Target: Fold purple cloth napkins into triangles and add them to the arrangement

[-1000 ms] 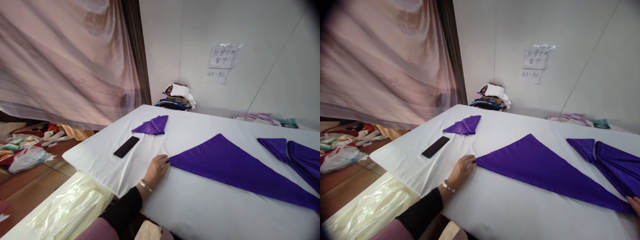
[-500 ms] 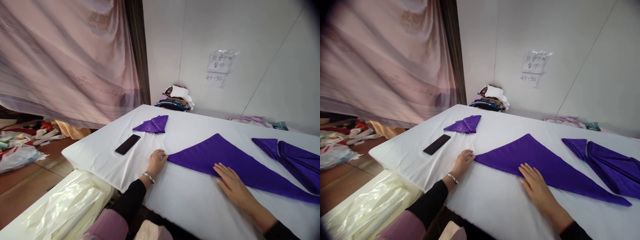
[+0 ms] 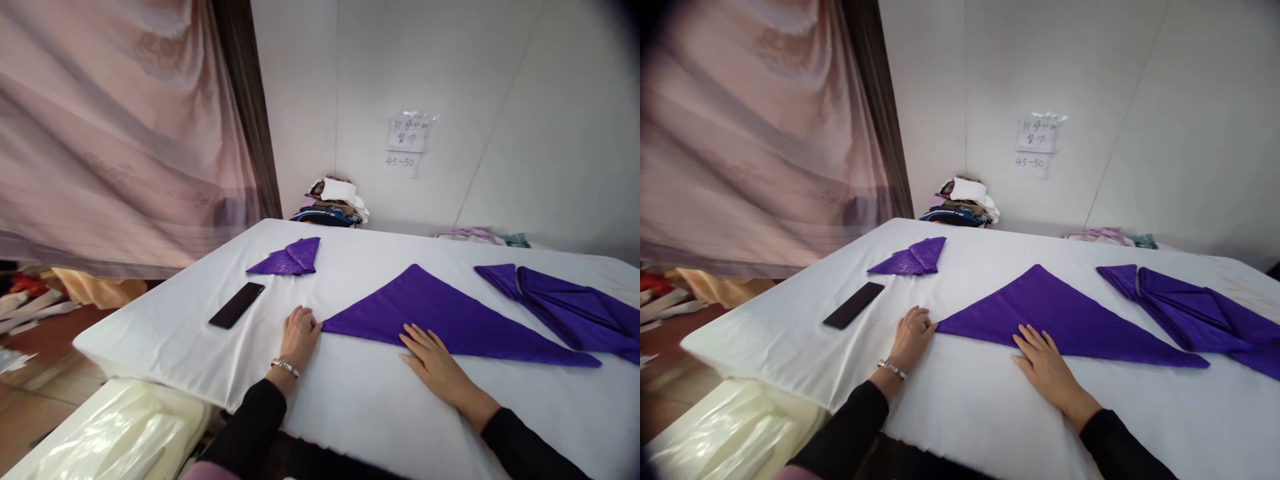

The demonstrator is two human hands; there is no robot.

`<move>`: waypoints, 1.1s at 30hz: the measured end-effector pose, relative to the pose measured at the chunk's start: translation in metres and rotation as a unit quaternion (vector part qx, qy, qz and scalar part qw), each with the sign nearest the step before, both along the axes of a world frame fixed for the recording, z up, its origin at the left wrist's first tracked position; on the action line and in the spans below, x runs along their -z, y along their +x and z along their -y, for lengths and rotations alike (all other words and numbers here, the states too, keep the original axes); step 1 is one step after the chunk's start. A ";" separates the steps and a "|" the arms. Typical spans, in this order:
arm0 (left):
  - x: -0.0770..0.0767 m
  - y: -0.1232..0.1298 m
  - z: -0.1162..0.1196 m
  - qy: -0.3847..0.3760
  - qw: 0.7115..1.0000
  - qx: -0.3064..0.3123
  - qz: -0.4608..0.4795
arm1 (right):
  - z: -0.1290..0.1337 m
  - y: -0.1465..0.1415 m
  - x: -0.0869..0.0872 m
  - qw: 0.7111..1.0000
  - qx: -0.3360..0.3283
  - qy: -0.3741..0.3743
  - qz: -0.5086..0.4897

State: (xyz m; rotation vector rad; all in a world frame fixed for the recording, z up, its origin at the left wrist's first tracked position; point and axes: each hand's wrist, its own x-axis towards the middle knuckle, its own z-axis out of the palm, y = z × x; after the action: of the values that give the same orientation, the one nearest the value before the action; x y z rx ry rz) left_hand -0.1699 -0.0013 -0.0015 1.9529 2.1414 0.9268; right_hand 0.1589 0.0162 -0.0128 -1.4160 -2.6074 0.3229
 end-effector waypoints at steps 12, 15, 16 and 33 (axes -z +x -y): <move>0.002 -0.005 -0.005 0.038 0.997 -0.019 -0.063 | 0.001 -0.002 -0.008 0.999 0.006 -0.026 -0.042; 0.000 0.008 -0.009 0.093 0.991 0.056 -0.080 | 0.001 -0.004 -0.011 0.999 0.006 -0.032 -0.042; 0.000 0.014 -0.010 0.102 0.987 0.087 -0.087 | 0.001 -0.005 -0.012 0.998 0.006 -0.034 -0.043; 0.019 0.002 -0.039 0.101 0.943 0.251 -0.193 | 0.000 0.162 -0.010 0.972 0.233 -0.010 0.012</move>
State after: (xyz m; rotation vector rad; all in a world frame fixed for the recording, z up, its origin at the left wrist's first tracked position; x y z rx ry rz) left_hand -0.1678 0.0377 -0.0204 2.7919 1.5910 0.7351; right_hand 0.3208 0.0160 -0.0028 -1.9820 -2.1934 0.2681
